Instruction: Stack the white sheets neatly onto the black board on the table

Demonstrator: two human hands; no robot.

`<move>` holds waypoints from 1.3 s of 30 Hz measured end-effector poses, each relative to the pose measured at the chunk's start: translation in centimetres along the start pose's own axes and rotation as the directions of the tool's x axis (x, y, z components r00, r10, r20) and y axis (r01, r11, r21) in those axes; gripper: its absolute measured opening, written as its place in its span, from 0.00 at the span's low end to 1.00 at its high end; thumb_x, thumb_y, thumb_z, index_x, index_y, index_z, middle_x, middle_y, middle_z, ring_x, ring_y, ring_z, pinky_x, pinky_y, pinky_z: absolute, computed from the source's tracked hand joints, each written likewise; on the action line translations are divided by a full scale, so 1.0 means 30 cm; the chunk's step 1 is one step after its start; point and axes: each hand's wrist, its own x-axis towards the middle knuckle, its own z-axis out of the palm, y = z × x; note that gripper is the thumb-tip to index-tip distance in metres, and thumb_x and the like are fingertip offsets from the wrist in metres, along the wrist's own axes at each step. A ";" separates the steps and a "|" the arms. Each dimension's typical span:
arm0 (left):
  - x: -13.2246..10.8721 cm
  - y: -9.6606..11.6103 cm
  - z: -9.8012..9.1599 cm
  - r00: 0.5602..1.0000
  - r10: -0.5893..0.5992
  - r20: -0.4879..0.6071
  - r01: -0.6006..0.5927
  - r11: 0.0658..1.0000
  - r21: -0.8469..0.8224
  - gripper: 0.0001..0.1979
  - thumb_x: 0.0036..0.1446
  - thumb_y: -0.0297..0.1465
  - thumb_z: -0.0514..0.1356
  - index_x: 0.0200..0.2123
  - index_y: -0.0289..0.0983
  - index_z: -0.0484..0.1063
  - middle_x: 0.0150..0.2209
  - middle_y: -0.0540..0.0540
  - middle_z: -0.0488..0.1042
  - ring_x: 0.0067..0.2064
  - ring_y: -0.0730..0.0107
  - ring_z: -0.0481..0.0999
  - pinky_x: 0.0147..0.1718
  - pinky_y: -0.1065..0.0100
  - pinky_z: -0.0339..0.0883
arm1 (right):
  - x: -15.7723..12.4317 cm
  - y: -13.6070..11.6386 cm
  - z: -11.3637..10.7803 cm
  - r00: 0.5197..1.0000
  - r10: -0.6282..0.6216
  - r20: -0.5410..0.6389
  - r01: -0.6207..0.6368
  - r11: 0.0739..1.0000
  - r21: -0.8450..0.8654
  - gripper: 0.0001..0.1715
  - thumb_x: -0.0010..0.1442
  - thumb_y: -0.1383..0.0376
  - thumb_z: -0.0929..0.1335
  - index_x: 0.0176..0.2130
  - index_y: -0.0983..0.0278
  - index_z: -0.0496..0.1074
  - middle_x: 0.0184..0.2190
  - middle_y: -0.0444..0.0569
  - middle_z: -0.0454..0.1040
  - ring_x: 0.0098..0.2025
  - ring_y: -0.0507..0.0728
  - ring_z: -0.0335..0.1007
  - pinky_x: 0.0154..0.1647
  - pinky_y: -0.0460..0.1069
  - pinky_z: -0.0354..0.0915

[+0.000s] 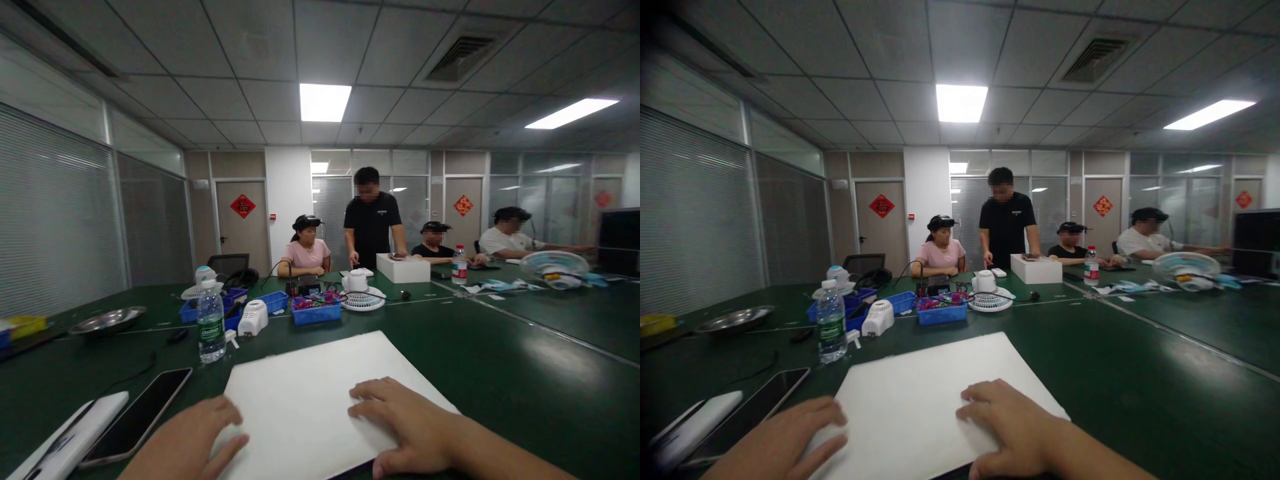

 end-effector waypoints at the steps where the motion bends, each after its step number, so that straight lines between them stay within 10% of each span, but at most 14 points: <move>1: 0.058 0.009 -0.003 0.998 0.049 0.045 -0.050 0.998 0.037 0.24 0.49 0.54 0.58 0.44 0.51 0.82 0.54 0.48 0.79 0.58 0.50 0.75 0.62 0.55 0.59 | -0.002 -0.008 -0.005 1.000 0.003 0.011 -0.003 1.000 0.000 0.47 0.53 0.43 0.72 0.65 0.56 0.63 0.64 0.59 0.61 0.65 0.70 0.57 0.63 0.66 0.55; 6: 0.293 -0.018 0.061 0.996 -0.090 0.006 0.090 0.996 0.024 0.39 0.55 0.52 0.52 0.61 0.31 0.68 0.64 0.35 0.67 0.64 0.47 0.67 0.63 0.54 0.57 | -0.023 -0.023 -0.040 1.000 -0.016 -0.007 0.016 1.000 -0.016 0.45 0.54 0.44 0.72 0.65 0.57 0.63 0.67 0.61 0.56 0.67 0.73 0.53 0.64 0.69 0.52; 11: 0.358 -0.089 0.171 0.990 -0.140 -0.017 0.139 0.989 -0.046 0.38 0.56 0.45 0.51 0.64 0.27 0.62 0.62 0.35 0.70 0.63 0.52 0.69 0.61 0.59 0.60 | -0.019 0.019 -0.041 0.987 -0.150 -0.065 0.140 0.980 -0.139 0.38 0.59 0.46 0.69 0.63 0.56 0.64 0.67 0.60 0.56 0.68 0.69 0.53 0.66 0.70 0.48; 17: 0.373 -0.145 0.218 0.992 -0.123 0.012 0.124 0.983 -0.133 0.36 0.56 0.47 0.53 0.62 0.31 0.65 0.63 0.39 0.70 0.63 0.52 0.68 0.62 0.59 0.57 | 0.004 0.000 0.020 0.831 -0.531 -0.167 0.369 0.750 -0.549 0.16 0.67 0.59 0.65 0.49 0.63 0.74 0.57 0.54 0.71 0.56 0.60 0.69 0.59 0.61 0.63; 22: 0.363 -0.172 0.165 0.992 -0.111 0.059 0.121 0.967 -0.223 0.35 0.62 0.45 0.44 0.62 0.27 0.65 0.58 0.38 0.75 0.61 0.55 0.71 0.62 0.58 0.59 | -0.021 -0.033 0.013 0.663 -0.735 -0.141 0.424 0.525 -0.738 0.15 0.67 0.66 0.63 0.46 0.68 0.76 0.51 0.52 0.76 0.46 0.58 0.75 0.42 0.51 0.73; 29: 0.296 -0.191 0.067 0.983 0.055 0.175 -0.002 0.957 -0.290 0.26 0.51 0.39 0.57 0.54 0.42 0.77 0.60 0.51 0.73 0.64 0.57 0.67 0.66 0.59 0.52 | -0.072 0.027 -0.045 0.671 -0.701 -0.241 0.291 0.549 -0.784 0.21 0.69 0.69 0.59 0.55 0.76 0.71 0.57 0.59 0.71 0.57 0.61 0.70 0.54 0.54 0.72; 39: 0.221 -0.093 0.007 0.919 0.087 0.385 0.014 0.968 -0.252 0.33 0.53 0.49 0.63 0.61 0.49 0.68 0.67 0.49 0.64 0.68 0.49 0.59 0.67 0.48 0.49 | -0.093 0.111 -0.064 0.635 -0.628 -0.450 0.160 0.677 -0.719 0.22 0.69 0.72 0.59 0.60 0.71 0.66 0.55 0.60 0.73 0.60 0.59 0.66 0.56 0.56 0.70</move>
